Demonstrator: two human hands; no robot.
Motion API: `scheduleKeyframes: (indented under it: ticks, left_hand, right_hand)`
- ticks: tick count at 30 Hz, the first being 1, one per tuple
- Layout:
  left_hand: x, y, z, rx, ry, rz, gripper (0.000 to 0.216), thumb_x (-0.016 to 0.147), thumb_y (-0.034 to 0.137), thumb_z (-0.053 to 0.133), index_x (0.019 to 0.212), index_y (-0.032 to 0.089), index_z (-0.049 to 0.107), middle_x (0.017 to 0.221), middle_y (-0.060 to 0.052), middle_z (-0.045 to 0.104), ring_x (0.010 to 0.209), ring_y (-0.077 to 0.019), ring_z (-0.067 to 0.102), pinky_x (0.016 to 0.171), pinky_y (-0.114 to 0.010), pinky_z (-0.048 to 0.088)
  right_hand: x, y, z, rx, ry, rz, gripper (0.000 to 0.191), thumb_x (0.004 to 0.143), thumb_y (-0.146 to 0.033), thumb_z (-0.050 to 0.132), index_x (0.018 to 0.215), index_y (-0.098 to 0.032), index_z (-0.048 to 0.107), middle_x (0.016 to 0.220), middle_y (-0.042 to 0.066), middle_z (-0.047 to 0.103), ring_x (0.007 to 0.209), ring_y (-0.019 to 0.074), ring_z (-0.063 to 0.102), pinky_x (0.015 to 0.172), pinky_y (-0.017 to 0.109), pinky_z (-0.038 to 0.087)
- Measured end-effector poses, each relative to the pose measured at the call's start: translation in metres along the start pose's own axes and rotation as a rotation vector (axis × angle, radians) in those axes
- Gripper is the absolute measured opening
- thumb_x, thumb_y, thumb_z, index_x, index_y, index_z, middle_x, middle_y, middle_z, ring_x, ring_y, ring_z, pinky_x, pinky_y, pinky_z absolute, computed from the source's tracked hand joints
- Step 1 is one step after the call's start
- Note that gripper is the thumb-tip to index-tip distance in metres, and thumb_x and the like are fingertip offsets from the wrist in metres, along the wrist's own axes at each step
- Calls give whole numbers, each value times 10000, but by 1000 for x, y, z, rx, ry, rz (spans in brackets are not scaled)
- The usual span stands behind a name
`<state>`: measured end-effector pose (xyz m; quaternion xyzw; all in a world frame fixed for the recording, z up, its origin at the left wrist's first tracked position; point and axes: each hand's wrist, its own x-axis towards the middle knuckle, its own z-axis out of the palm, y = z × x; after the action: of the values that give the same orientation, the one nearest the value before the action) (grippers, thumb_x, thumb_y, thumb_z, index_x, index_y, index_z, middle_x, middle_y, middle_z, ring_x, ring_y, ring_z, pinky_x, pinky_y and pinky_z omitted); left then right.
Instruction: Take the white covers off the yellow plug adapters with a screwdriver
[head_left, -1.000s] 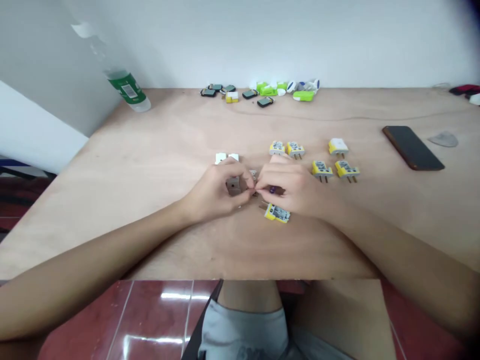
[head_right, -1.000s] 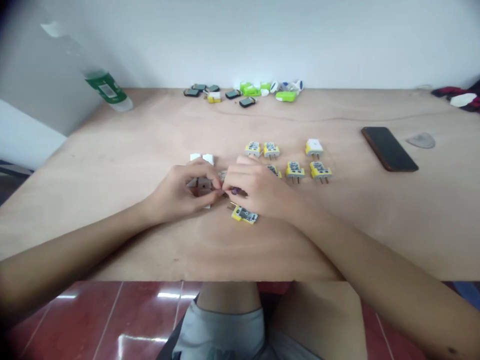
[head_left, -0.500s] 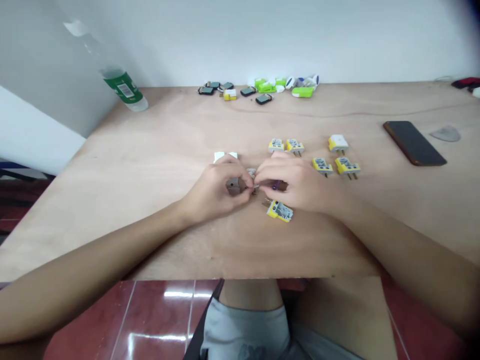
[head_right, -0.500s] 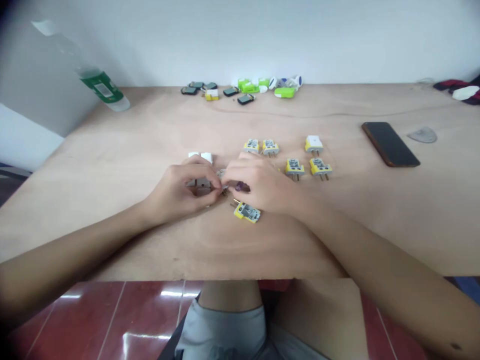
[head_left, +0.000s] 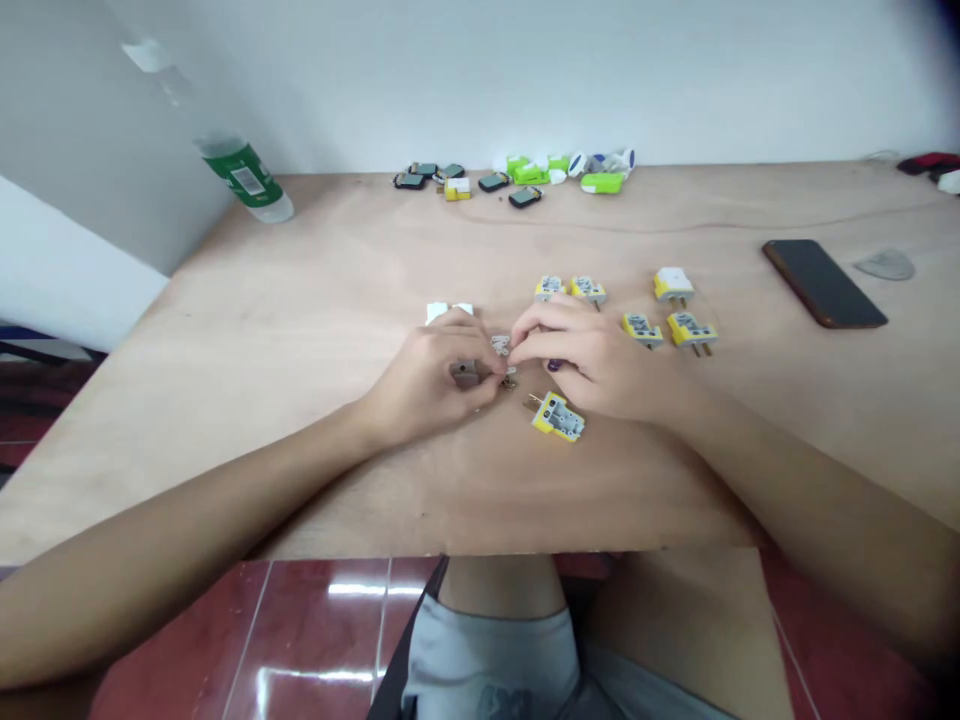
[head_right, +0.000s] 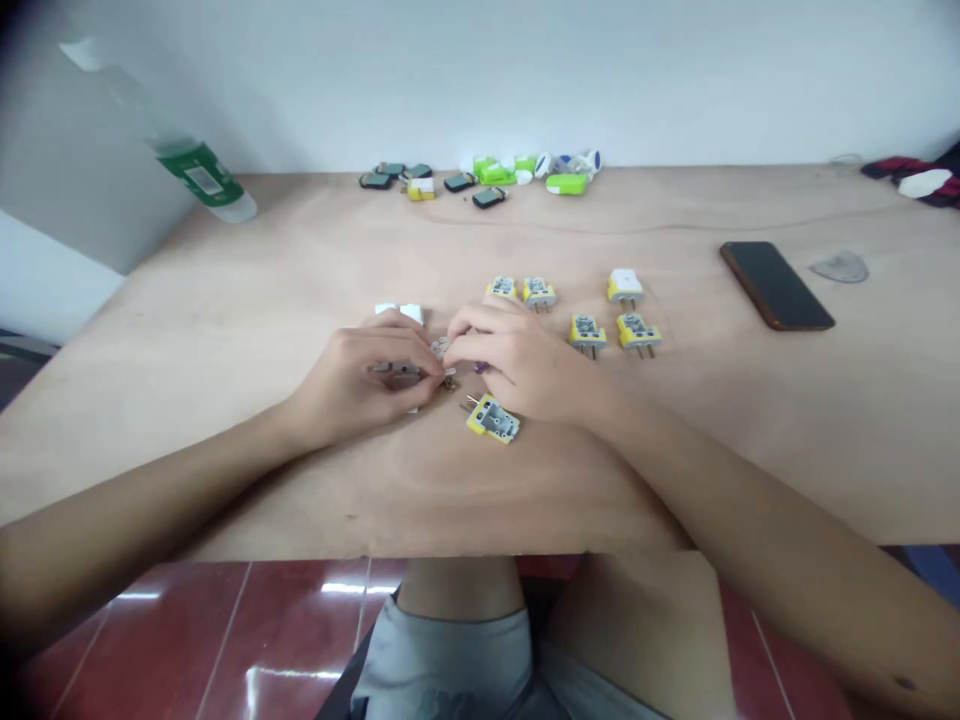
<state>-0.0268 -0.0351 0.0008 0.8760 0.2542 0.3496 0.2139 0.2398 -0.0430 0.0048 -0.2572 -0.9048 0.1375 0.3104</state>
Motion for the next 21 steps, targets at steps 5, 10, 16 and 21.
scheduleKeyframes:
  ticks: [5,10,16,21]
  left_hand:
    - [1,1,-3,26,23,-17,133,992,130,765,921,221,830,947,-10,871,952,-216,766,1017,-403,610]
    - [2,-2,-5,117,83,-25,130,1010,133,744,1006,207,850,971,-32,861,996,-227,742,997,-383,591]
    - [3,-11,-1,200,83,4,142,1059,192,725,1068,204,866,1007,-63,863,1067,-265,749,1022,-430,615]
    - [5,-14,1,180,58,19,259,1098,151,637,1200,206,869,1192,-84,888,1207,-279,783,1110,-475,618]
  right_hand:
    - [-1,1,-4,-24,10,8,381,982,9,548,1091,-238,818,1186,89,783,1064,278,690,1014,496,530]
    - [-5,3,-16,-80,-50,12,224,1070,-119,668,1061,-231,862,1239,110,764,1130,309,609,1023,497,527]
    - [-8,5,-23,-57,-164,35,227,1119,-269,741,981,-273,921,1389,105,698,1302,337,535,1155,534,498]
    - [-6,7,-20,-12,-204,61,234,1127,-359,761,995,-304,947,1408,99,695,1343,353,513,1216,584,469]
